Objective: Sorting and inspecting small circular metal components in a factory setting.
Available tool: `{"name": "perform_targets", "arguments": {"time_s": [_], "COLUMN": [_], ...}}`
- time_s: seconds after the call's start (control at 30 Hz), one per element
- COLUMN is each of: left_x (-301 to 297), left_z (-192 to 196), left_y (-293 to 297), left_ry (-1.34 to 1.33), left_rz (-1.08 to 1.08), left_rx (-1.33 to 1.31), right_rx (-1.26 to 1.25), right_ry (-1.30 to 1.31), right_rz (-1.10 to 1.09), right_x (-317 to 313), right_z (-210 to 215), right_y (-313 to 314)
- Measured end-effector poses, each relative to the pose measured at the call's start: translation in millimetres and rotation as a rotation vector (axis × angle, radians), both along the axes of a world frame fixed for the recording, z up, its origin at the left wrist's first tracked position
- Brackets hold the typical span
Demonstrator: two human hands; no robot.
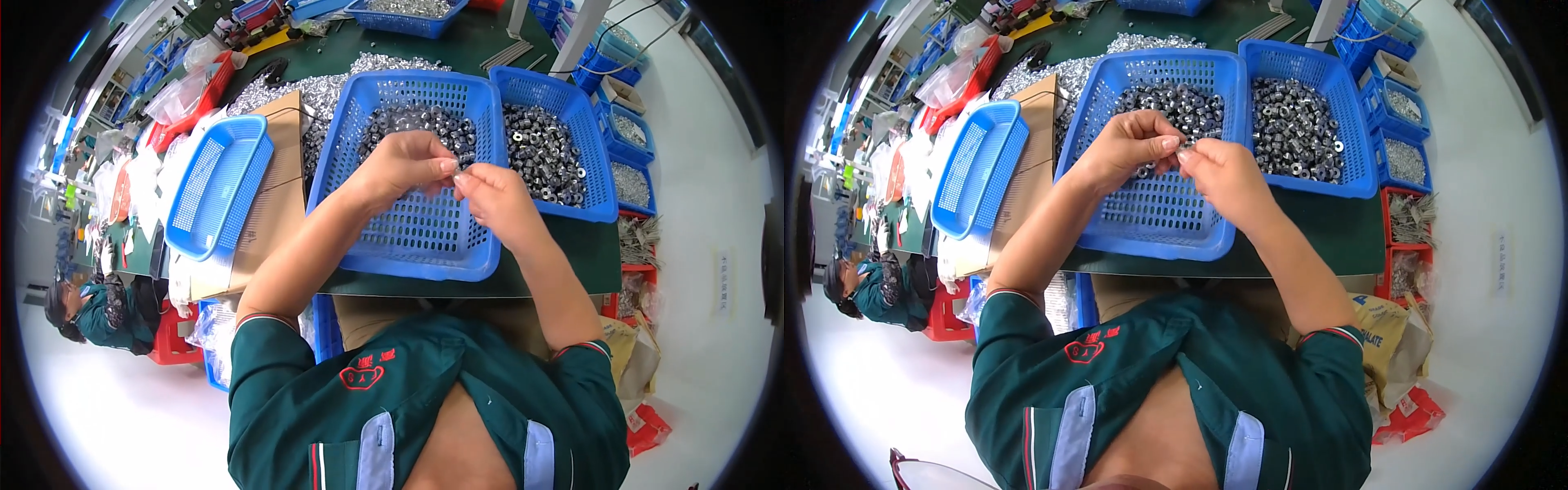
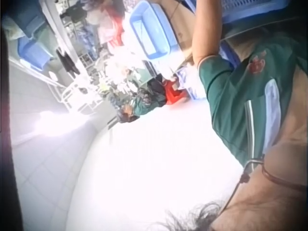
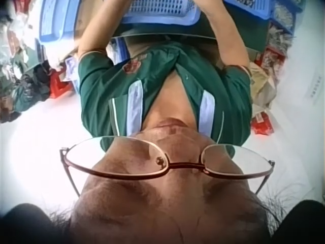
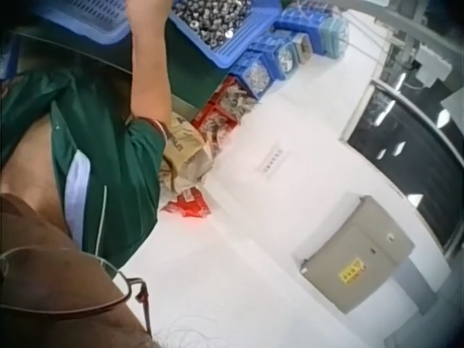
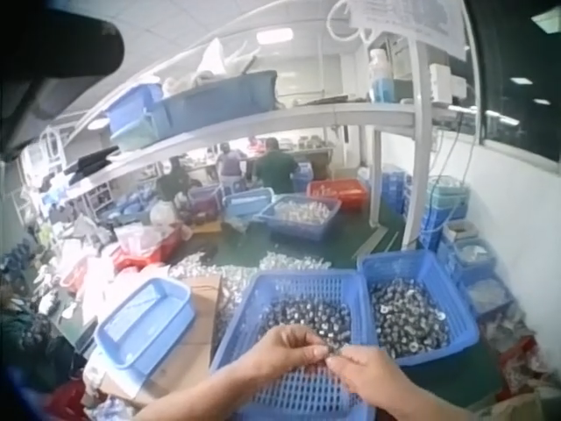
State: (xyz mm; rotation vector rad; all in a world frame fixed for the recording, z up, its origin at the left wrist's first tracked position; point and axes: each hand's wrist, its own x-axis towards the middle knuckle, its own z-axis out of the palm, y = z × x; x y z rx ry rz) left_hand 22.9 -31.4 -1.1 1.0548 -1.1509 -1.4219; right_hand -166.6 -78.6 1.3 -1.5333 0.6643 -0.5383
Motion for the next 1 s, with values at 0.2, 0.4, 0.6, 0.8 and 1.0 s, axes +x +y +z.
{"name": "perform_targets", "arguments": {"time_s": [0.2,0.4,0.6,0.8,1.0], "left_x": [1.9,16.2,12.7,6.6,-1.7], "left_z": [4.1,-35.4,-69.4,-56.0,-16.1], "left_y": [-1.9,-16.7,-16.7,-22.6,-10.8], "left_ry": [0.077,-0.904,-1.560,-1.366,-0.092], "left_rz": [0.041,0.009,-0.007,-0.049,-0.144], "left_rx": [0.014,-0.096,-0.248,-0.124,0.036], "right_rx": [0.514,0.254,0.181,0.121,-0.404], "right_ry": [-0.129,-0.136,-0.113,-0.096,0.064], "right_rz": [0.123,-0.017,-0.005,-0.026,-0.239], "right_x": [-9.0,-19.9,-26.4,-31.8,-28.2], "right_z": [8.6,0.2,-2.1,-9.4,-21.2], "right_y": [-3.4,14.6,19.2,18.3,20.9]}}
